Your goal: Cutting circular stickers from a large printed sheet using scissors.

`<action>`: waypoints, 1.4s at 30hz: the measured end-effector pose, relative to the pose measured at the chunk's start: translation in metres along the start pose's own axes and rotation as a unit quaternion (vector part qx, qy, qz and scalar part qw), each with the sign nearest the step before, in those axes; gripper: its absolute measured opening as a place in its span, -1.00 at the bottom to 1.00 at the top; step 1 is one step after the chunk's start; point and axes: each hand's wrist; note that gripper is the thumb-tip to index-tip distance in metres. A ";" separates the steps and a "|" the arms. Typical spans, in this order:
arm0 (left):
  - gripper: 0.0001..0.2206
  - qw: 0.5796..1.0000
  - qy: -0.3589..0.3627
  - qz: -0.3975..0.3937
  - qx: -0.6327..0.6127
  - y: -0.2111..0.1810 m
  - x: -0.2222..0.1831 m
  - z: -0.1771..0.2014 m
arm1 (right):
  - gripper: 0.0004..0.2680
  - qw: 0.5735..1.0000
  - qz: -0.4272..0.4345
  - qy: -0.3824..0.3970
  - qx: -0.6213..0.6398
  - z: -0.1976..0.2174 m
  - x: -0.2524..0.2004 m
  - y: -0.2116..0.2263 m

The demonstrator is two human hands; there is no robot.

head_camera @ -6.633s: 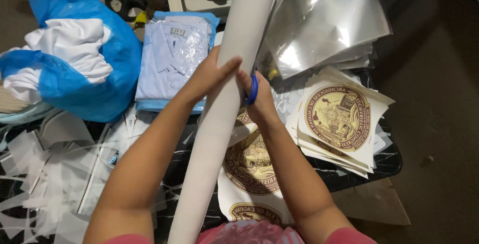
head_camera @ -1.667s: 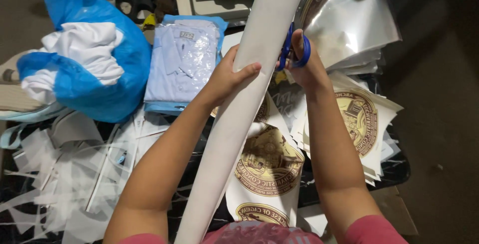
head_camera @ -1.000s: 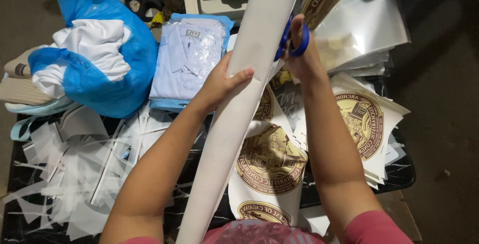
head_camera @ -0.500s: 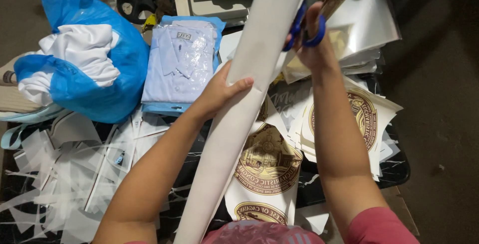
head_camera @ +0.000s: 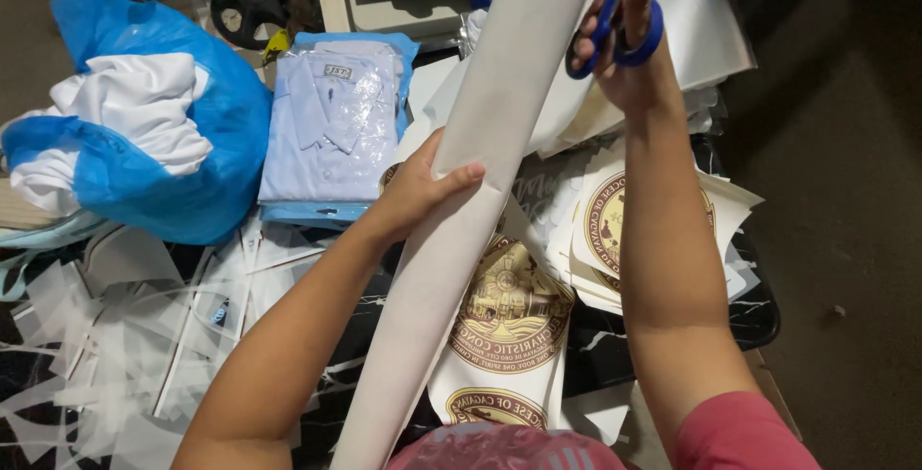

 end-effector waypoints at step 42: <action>-0.05 0.975 -0.159 0.138 0.073 0.155 -0.267 0.010 | -0.60 0.986 -0.114 0.003 0.118 -0.168 0.013 -0.107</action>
Point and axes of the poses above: each hand's wrist, its own x-axis towards the middle knuckle, its own z-axis out of the back of the hand, y = z × x, and after that the axes turned 3 degrees about x, right-handed
